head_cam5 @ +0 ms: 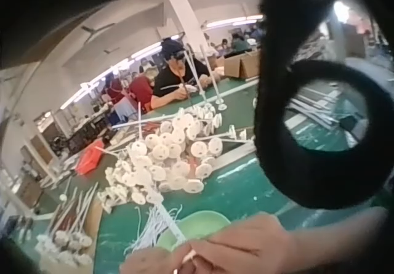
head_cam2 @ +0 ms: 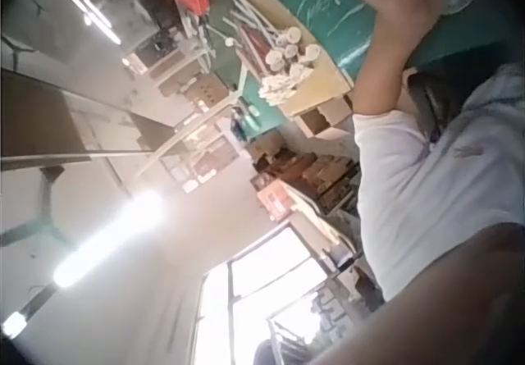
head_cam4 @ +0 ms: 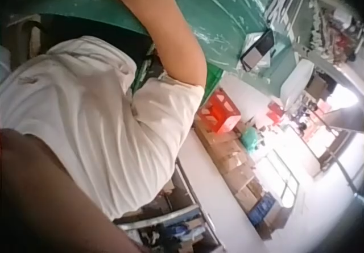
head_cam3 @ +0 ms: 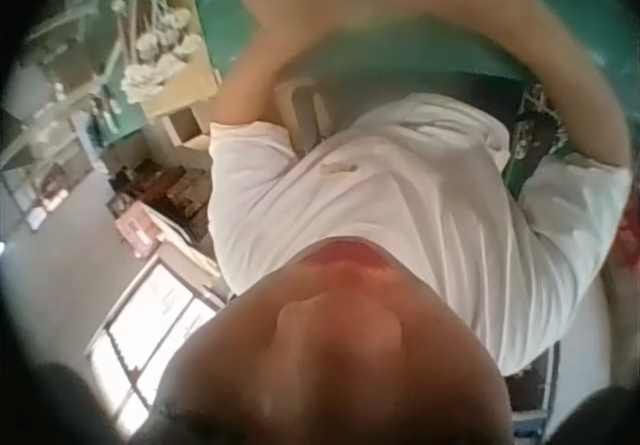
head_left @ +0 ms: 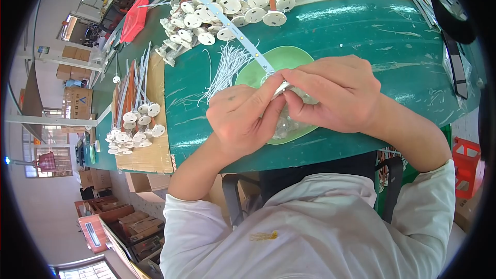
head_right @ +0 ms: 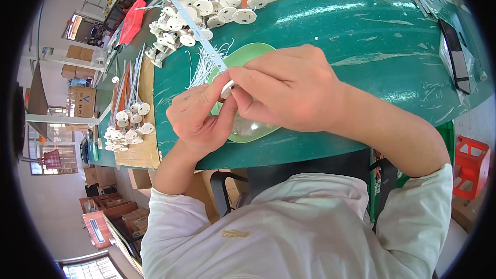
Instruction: Assembling LED light strips into plastic housings and securing them with pins or ties.
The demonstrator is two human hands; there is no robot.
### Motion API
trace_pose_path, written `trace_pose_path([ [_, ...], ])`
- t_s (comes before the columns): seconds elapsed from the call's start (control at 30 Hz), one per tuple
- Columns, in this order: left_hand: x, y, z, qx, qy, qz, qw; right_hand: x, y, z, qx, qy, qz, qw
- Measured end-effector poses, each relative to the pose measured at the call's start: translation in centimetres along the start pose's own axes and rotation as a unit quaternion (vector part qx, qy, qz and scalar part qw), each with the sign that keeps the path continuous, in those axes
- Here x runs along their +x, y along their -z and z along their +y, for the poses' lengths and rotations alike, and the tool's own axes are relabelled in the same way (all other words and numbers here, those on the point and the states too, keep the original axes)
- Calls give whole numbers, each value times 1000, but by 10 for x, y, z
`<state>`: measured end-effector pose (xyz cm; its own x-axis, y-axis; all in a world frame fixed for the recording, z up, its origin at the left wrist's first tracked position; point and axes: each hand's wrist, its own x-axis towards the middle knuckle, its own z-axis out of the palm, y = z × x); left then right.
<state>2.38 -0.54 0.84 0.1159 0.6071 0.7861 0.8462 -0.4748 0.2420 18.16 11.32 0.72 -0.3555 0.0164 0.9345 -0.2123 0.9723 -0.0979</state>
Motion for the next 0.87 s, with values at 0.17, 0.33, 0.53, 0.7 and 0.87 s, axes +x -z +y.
trace_pose_path([
  [0.17, -2, 1, 0, 17, -14, 6, 1000, -4, -2, 1, 9, -8, -2, 1000],
  [0.33, 3, 7, -5, 33, -48, 13, 998, 2, 1, 10, 73, 35, -21, 996],
  [0.53, 8, 16, 4, 105, -157, 13, 982, 9, 14, -1, 50, 73, -30, 996],
  [0.7, 6, 11, 4, 9, -64, 20, 998, 11, 13, -3, 59, 33, -14, 998],
  [0.87, 9, 16, -3, -145, -7, -72, 987, 16, 15, 8, 91, 37, -7, 995],
])
